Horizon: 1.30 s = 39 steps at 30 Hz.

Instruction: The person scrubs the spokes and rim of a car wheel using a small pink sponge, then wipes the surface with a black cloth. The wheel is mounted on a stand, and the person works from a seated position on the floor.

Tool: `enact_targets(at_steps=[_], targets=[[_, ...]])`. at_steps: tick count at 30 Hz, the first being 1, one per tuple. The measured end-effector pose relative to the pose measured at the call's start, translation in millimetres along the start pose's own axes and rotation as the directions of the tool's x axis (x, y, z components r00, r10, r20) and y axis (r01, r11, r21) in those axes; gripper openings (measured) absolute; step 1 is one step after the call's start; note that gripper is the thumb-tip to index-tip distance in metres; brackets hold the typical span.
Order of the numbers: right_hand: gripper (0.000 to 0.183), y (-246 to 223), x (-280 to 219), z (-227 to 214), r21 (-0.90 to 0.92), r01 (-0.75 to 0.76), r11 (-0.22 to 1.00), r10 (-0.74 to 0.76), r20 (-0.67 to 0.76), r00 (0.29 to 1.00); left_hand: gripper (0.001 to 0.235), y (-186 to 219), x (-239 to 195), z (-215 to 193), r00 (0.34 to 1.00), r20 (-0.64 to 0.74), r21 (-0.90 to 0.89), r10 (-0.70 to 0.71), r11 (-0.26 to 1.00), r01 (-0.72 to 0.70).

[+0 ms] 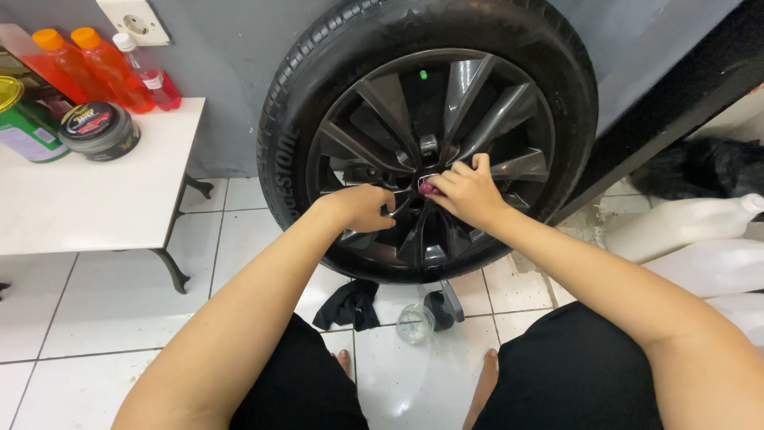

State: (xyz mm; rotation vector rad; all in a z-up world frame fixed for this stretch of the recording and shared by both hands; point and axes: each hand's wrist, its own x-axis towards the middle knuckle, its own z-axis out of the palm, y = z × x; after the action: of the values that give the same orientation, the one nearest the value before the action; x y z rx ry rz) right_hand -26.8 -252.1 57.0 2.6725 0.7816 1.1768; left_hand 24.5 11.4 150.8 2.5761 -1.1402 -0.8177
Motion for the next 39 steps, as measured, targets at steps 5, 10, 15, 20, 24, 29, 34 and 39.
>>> enact_targets(at_steps=[5, 10, 15, 20, 24, 29, 34, 39], targets=[[0.016, 1.8, 3.5, 1.2, -0.026, -0.023, 0.999, 0.022, -0.035, 0.999, 0.043, 3.1, 6.2, 6.2, 1.0, -0.017, 0.077, -0.001, 0.997, 0.002], [0.014, 1.5, -0.4, -5.5, -0.051, 0.037, 0.998, -0.038, -0.025, 0.999, 0.043, 7.4, 16.9, 14.7, 0.996, -0.053, 0.167, 0.074, 0.984, -0.064], [0.023, -13.9, 12.6, -34.0, 0.44, -0.594, 0.673, 0.491, 0.335, 0.804, 0.038, 12.5, 24.2, 15.6, 0.929, -0.296, 0.17, 0.222, 0.969, -0.178], [0.013, -21.3, 17.6, -49.2, 0.605, -0.788, 0.113, 0.338, 0.723, 0.603, 0.065, 21.0, 20.0, 15.1, 0.85, -0.441, 0.146, 0.289, 0.957, -0.25], [0.02, -27.6, 7.4, -42.7, 0.599, -0.797, -0.075, 0.223, 0.789, 0.572, 0.05, 20.1, 37.5, 32.0, 0.843, -0.417, 0.186, 0.339, 0.94, -0.286], [0.019, -36.1, 10.6, -56.6, 0.628, -0.763, -0.15, 0.187, 0.776, 0.602, 0.042, 15.2, 46.8, 35.0, 0.839, -0.369, 0.128, 0.4, 0.916, -0.38], [0.03, -37.8, 9.1, -63.9, 0.655, -0.75, -0.09, 0.165, 0.753, 0.638, 0.031, 7.0, 51.2, 35.6, 0.803, -0.336, 0.094, 0.492, 0.866, -0.492], [0.042, -37.7, 12.2, -64.9, 0.59, -0.806, -0.037, 0.077, 0.806, 0.587, 0.023, 0.2, 57.6, 41.8, 0.806, -0.264, 0.132, 0.529, 0.848, -0.514]])
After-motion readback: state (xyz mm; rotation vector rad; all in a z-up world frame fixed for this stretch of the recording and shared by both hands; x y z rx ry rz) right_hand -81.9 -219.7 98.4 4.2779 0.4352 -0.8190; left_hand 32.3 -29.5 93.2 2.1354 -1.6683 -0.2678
